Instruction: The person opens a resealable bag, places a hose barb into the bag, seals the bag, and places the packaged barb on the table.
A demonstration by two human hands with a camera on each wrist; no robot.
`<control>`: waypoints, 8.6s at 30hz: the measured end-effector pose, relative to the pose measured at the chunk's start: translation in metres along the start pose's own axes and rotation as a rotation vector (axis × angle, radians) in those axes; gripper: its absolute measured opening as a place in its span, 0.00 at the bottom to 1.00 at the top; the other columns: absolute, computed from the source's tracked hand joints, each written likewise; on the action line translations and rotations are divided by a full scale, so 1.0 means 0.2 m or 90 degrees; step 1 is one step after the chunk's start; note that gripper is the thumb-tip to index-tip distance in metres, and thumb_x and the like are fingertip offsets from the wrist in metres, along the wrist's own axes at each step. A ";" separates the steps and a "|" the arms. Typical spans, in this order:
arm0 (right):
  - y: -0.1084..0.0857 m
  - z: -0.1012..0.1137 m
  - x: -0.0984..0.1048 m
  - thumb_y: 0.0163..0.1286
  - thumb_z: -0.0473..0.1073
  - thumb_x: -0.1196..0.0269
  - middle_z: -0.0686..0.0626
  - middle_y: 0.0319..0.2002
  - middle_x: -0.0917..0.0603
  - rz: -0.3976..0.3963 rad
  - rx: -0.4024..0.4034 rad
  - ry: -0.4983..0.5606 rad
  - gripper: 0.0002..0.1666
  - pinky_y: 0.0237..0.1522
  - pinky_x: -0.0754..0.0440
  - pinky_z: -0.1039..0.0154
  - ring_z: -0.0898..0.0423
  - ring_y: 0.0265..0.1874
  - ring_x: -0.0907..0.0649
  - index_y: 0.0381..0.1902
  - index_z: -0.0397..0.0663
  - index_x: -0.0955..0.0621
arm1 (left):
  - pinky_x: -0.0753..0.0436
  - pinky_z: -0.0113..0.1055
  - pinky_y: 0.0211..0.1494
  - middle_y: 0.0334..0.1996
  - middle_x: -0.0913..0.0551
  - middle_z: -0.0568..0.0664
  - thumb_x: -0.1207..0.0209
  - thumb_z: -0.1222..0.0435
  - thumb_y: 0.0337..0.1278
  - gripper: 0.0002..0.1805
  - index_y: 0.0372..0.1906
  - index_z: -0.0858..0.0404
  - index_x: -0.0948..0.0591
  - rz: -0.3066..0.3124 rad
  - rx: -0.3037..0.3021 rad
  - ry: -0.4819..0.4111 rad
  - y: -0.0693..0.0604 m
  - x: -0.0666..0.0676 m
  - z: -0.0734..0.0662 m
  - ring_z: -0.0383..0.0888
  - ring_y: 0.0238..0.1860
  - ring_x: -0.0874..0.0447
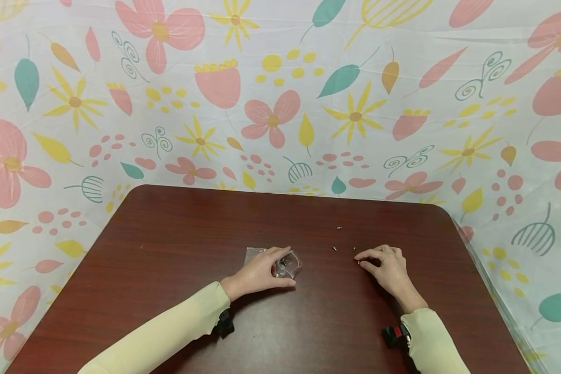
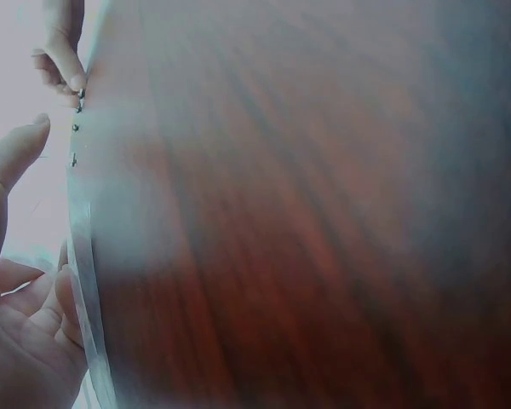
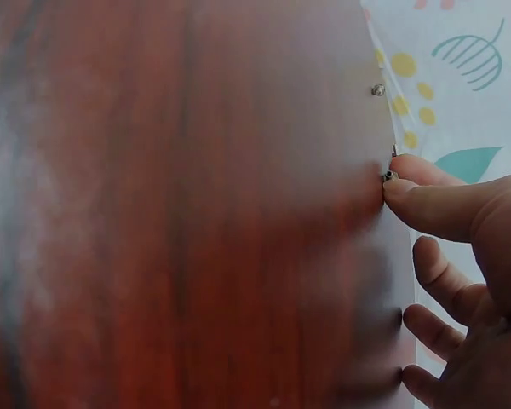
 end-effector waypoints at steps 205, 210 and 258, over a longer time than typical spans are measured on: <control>0.02 0.04 0.01 0.67 0.37 0.27 0.48 0.40 0.18 -0.008 -0.011 0.078 0.09 0.52 0.41 0.48 0.45 0.53 0.32 0.44 0.50 0.08 | 0.21 0.43 0.64 0.70 0.24 0.49 0.30 0.39 0.57 0.50 0.80 0.57 0.32 -0.002 0.006 -0.004 -0.01 0.00 0.00 0.48 0.64 0.21; 0.04 -0.01 0.03 0.67 0.39 0.27 0.47 0.41 0.18 0.023 -0.024 0.067 0.09 0.53 0.41 0.39 0.39 0.55 0.33 0.45 0.50 0.08 | 0.21 0.43 0.64 0.70 0.24 0.49 0.30 0.39 0.58 0.50 0.80 0.57 0.32 -0.001 0.005 -0.002 -0.01 0.00 0.00 0.48 0.64 0.21; 0.09 -0.07 0.02 0.65 0.41 0.25 0.45 0.39 0.18 0.057 -0.038 -0.009 0.04 0.53 0.43 0.32 0.36 0.53 0.31 0.38 0.51 0.09 | 0.22 0.43 0.66 0.71 0.25 0.51 0.30 0.39 0.58 0.50 0.79 0.58 0.32 -0.005 -0.007 0.015 0.00 -0.01 0.00 0.48 0.67 0.22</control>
Point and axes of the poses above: each hand's wrist, its own y-axis towards the middle knuckle, its own x-axis out of the back of the hand, z = x × y, the point moved 3 cm from there along y, towards the middle knuckle
